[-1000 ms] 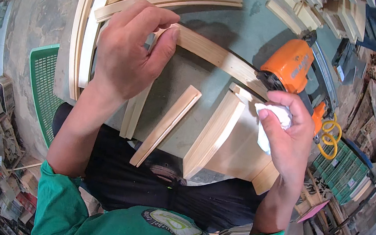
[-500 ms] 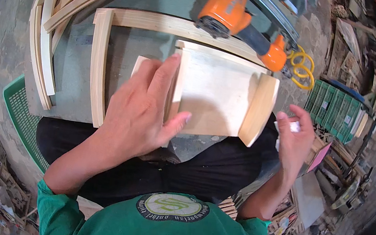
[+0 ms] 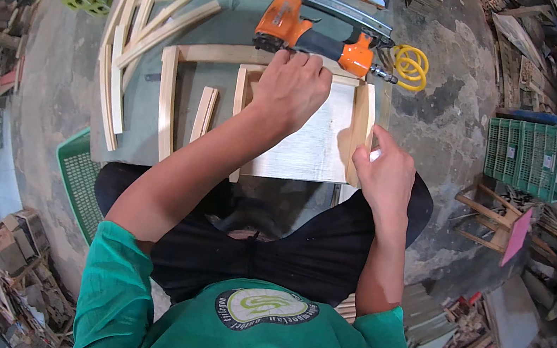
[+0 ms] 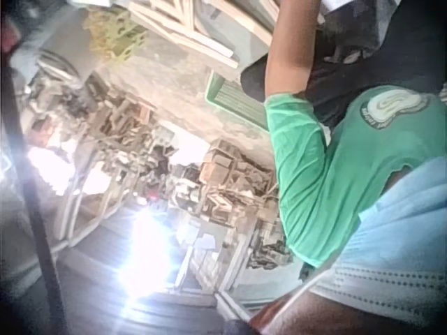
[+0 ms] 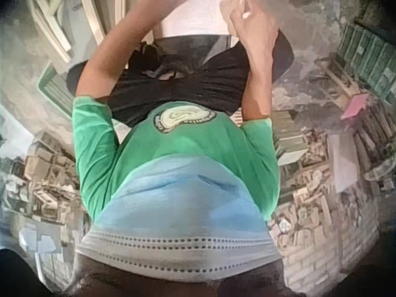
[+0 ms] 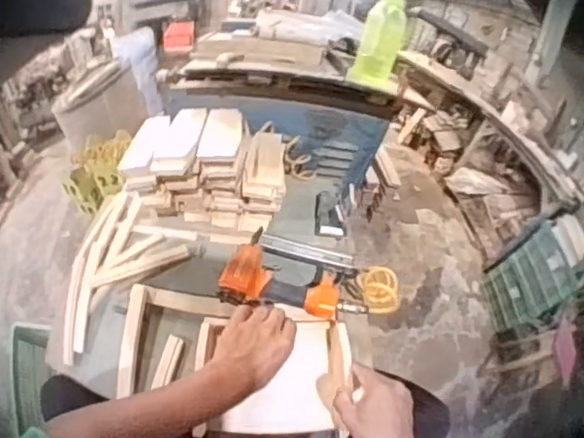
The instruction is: Assemble wooden frames by applying glue to the joints and securing them with a pneumatic nail gun.
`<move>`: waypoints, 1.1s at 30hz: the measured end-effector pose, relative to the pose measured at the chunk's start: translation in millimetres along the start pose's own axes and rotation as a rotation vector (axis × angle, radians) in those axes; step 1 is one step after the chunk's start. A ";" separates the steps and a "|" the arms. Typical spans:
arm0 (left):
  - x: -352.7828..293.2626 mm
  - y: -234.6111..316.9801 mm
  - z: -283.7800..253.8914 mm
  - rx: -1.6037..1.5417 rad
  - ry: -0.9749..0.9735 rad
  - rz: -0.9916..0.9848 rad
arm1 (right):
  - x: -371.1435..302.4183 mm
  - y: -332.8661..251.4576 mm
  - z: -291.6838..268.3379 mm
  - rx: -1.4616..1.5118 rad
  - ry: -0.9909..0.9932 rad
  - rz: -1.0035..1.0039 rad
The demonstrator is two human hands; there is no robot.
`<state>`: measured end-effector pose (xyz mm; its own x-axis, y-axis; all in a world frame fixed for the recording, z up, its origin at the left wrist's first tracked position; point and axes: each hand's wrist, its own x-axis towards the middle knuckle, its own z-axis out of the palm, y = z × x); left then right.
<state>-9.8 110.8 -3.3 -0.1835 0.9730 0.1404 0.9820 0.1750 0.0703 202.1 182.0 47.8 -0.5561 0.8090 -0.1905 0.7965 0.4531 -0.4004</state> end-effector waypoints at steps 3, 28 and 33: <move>8.5 1.7 13.5 0.081 0.010 0.023 | -1.3 -8.0 -9.6 -0.010 -0.028 0.019; 4.2 -5.4 24.9 0.028 0.136 0.081 | -11.3 3.9 -14.9 0.048 -0.067 -0.014; 8.8 -1.3 14.4 -0.032 0.255 0.119 | -11.0 6.3 -14.0 0.087 -0.085 0.017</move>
<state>-12.1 121.2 -16.4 -0.0756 0.9164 0.3930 0.9962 0.0528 0.0685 216.6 181.1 59.9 -0.5635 0.7802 -0.2714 0.7844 0.4022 -0.4723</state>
